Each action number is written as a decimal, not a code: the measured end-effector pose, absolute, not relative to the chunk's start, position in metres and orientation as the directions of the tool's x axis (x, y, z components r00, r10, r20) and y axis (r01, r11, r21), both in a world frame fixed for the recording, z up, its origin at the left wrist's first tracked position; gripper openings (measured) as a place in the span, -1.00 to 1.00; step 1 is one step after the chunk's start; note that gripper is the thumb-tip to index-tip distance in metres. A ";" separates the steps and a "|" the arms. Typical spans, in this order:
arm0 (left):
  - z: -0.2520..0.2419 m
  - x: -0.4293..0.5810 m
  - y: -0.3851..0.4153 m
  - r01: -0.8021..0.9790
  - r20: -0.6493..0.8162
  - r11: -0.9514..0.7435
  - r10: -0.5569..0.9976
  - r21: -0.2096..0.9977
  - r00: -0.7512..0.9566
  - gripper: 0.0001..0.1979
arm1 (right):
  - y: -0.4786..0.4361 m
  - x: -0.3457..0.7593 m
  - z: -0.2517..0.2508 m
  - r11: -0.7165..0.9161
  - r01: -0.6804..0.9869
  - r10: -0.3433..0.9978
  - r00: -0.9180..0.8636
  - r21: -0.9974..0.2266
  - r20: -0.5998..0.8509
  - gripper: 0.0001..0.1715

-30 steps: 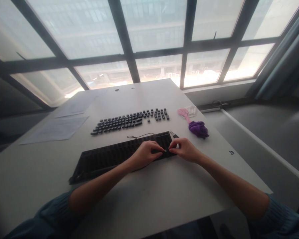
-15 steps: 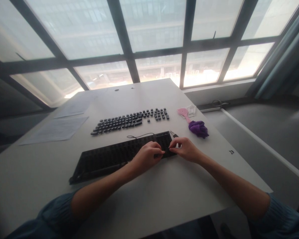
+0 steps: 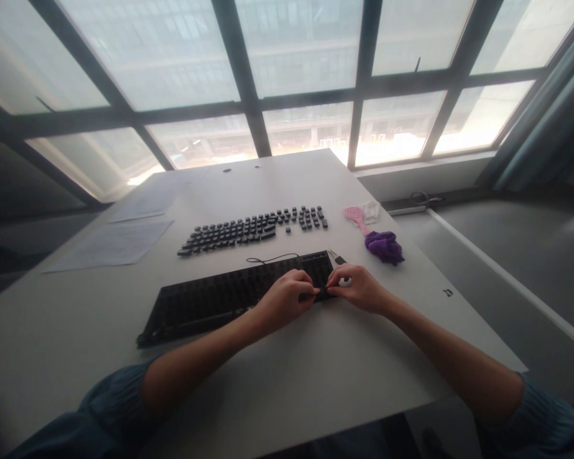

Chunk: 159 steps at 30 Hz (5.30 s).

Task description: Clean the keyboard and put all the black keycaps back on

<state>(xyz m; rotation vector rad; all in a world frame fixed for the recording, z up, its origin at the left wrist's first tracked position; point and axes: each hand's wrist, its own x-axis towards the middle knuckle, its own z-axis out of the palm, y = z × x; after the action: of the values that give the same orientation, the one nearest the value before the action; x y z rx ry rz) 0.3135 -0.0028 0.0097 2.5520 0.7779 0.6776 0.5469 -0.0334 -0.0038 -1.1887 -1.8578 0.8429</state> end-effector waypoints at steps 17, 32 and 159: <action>0.013 0.314 -0.004 0.415 0.332 -0.796 0.574 0.440 0.749 -0.88 | -0.038 0.545 0.007 0.641 0.583 0.768 -0.487 -0.500 0.417 -0.79; 0.018 0.315 -0.012 0.472 0.324 -0.854 0.520 0.220 0.790 -0.75 | -0.039 0.550 0.006 0.596 0.678 0.803 -0.513 -0.429 0.304 -0.86; 0.065 0.269 0.005 0.464 0.469 -0.834 0.552 0.299 0.689 -0.79 | -0.022 0.510 0.053 0.597 0.663 0.786 -0.370 -0.451 0.496 -0.85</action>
<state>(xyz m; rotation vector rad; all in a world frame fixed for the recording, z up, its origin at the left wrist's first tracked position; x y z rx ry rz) 0.2689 0.0055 0.0653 2.7413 0.8306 0.8378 0.5097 -0.0220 0.0533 -1.1413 -2.1333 0.2278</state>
